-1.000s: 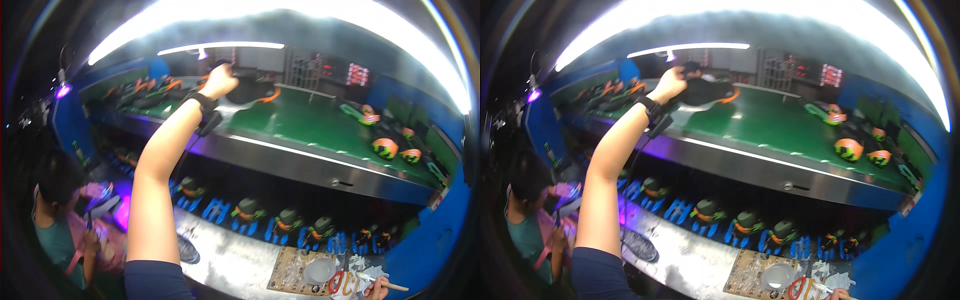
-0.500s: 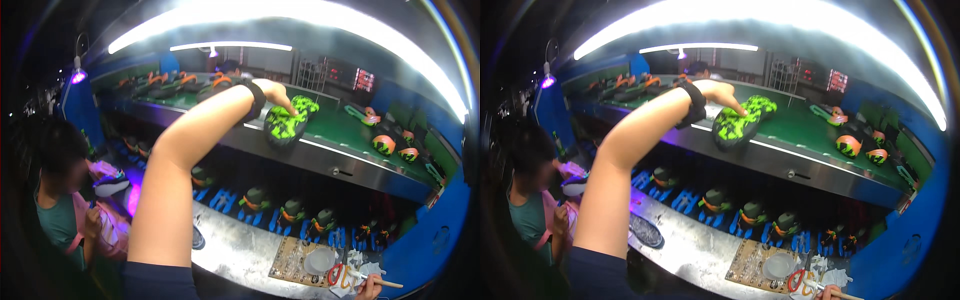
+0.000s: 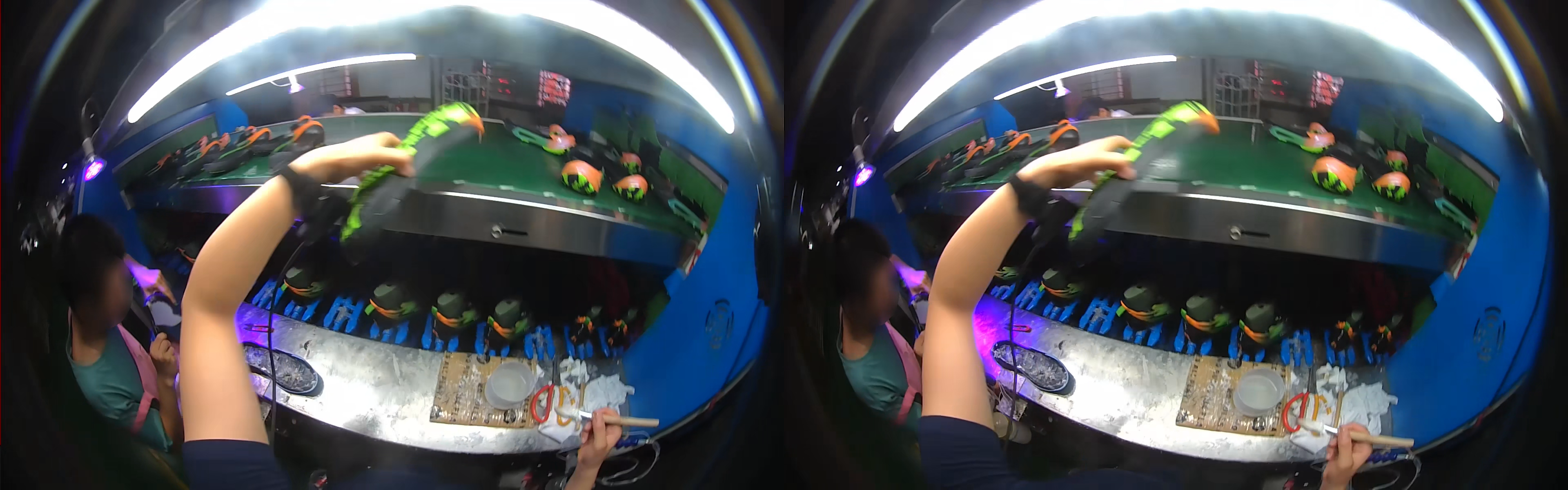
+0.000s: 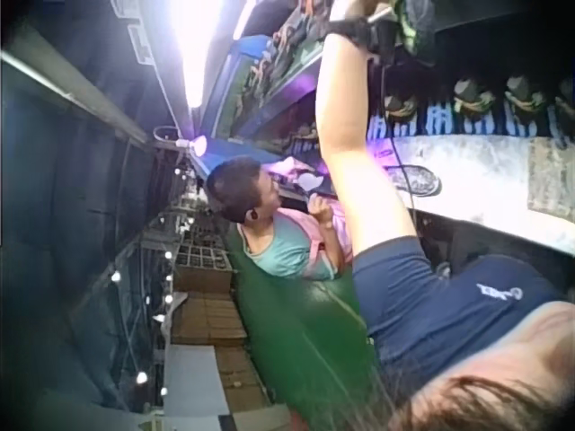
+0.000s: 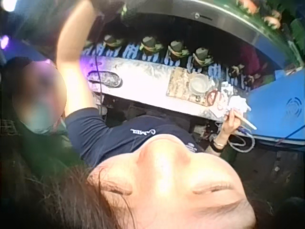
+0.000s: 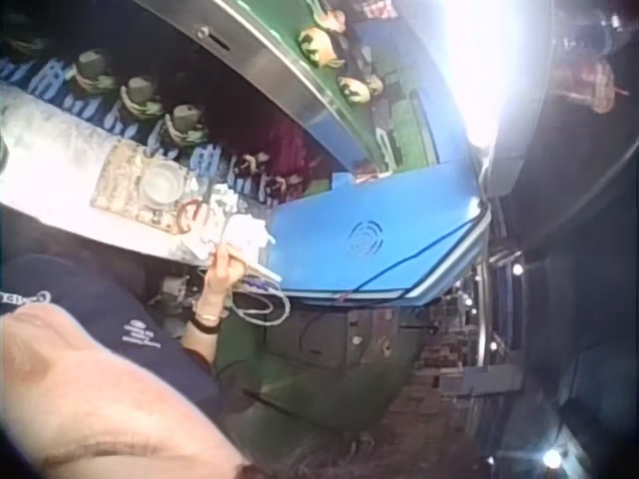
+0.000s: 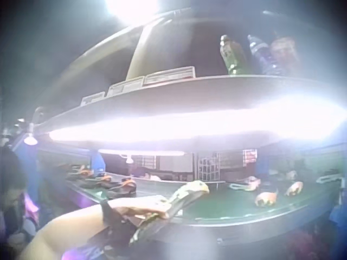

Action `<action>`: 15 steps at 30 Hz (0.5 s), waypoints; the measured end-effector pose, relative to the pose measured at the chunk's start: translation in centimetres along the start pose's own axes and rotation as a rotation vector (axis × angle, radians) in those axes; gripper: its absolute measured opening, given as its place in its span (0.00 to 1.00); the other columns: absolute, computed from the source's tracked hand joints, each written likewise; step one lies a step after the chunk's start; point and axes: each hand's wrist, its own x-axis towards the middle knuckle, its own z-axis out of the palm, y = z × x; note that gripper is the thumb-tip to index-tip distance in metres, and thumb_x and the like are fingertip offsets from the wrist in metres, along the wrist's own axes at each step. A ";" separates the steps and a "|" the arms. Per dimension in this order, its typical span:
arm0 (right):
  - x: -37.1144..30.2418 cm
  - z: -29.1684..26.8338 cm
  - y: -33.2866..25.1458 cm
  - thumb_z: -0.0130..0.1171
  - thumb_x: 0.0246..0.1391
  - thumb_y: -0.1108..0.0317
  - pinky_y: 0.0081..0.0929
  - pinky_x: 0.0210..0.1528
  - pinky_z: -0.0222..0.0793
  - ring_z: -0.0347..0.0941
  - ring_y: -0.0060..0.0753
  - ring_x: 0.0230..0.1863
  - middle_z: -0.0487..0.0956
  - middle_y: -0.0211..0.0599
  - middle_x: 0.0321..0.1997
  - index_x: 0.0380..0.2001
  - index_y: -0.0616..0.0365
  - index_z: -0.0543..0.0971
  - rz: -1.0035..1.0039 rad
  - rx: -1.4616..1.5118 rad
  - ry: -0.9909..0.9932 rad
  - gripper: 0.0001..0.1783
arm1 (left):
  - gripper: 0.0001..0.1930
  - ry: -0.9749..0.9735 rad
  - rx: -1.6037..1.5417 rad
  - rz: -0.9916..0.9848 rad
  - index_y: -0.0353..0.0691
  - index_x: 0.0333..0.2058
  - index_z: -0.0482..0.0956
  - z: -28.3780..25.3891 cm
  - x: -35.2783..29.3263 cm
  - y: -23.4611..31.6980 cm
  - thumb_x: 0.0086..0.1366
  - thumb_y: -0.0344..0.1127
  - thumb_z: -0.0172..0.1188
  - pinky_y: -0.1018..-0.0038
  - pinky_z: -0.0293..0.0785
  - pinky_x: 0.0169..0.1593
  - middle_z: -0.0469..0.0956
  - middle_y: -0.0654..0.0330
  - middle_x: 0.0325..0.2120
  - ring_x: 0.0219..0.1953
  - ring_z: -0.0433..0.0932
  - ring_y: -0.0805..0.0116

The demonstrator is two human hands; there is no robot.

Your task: The person is applying glue to the edges of shoe soles using a brush and placing them on a conveyor belt.

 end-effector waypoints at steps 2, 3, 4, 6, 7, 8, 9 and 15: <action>0.2 0.2 0.1 0.52 0.48 0.71 0.11 0.09 0.48 0.56 0.15 0.09 0.65 0.29 0.13 0.27 0.62 0.68 0.019 0.016 -0.020 0.06 | 0.39 -0.086 -0.462 0.124 0.31 0.46 0.61 1.3 -3.9 -0.2 0.41 0.56 0.54 0.72 0.67 0.41 0.71 0.50 0.31 0.35 0.71 0.64; 0.1 0.1 0.0 0.52 0.48 0.71 0.11 0.09 0.48 0.56 0.15 0.09 0.65 0.29 0.13 0.27 0.62 0.68 0.027 0.007 0.002 0.06 | 0.38 -0.158 -0.567 0.181 0.31 0.46 0.61 2.7 -5.5 -0.4 0.42 0.57 0.53 0.74 0.69 0.39 0.71 0.49 0.30 0.33 0.72 0.65; 0.5 0.8 0.3 0.52 0.47 0.72 0.11 0.10 0.49 0.56 0.15 0.09 0.65 0.30 0.13 0.27 0.62 0.68 0.034 0.022 -0.065 0.06 | 0.38 -0.217 -0.658 0.246 0.31 0.46 0.60 3.9 -7.2 -0.7 0.43 0.57 0.52 0.75 0.70 0.36 0.72 0.48 0.30 0.31 0.73 0.65; 1.8 1.8 0.9 0.53 0.46 0.74 0.12 0.10 0.50 0.56 0.15 0.09 0.66 0.30 0.13 0.27 0.62 0.69 0.031 0.010 -0.144 0.05 | 0.38 -0.212 -0.842 0.193 0.30 0.46 0.62 8.2 -9.4 -1.7 0.43 0.58 0.52 0.74 0.72 0.33 0.72 0.44 0.31 0.30 0.74 0.62; 2.1 2.0 1.0 0.53 0.46 0.75 0.12 0.11 0.50 0.56 0.15 0.09 0.66 0.30 0.14 0.26 0.62 0.69 0.026 -0.011 -0.170 0.04 | 0.38 -0.280 -1.007 0.141 0.30 0.47 0.62 10.6 -10.7 -2.7 0.44 0.58 0.51 0.71 0.73 0.33 0.72 0.41 0.33 0.31 0.74 0.60; 2.3 2.3 0.9 0.53 0.46 0.75 0.12 0.11 0.51 0.57 0.15 0.11 0.67 0.30 0.15 0.25 0.61 0.69 -0.009 -0.022 -0.209 0.03 | 0.39 -0.359 -1.178 0.079 0.30 0.47 0.62 13.0 -12.0 -3.6 0.45 0.59 0.51 0.69 0.73 0.33 0.71 0.39 0.34 0.32 0.75 0.58; 2.5 1.8 1.5 0.52 0.47 0.76 0.13 0.13 0.53 0.59 0.16 0.14 0.67 0.30 0.17 0.24 0.61 0.70 -0.082 -0.041 -0.252 0.02 | 0.39 -0.341 -1.377 -0.038 0.31 0.49 0.61 15.2 -14.2 -2.7 0.46 0.58 0.52 0.67 0.74 0.32 0.71 0.38 0.35 0.32 0.75 0.55; 5.5 6.0 4.5 0.55 0.45 0.75 0.12 0.23 0.58 0.63 0.12 0.23 0.71 0.26 0.23 0.24 0.62 0.73 -0.138 -0.368 -0.363 0.02 | 0.38 -0.435 -1.945 -0.155 0.32 0.52 0.56 24.7 -19.1 -8.8 0.52 0.58 0.50 0.75 0.77 0.26 0.67 0.34 0.39 0.27 0.77 0.59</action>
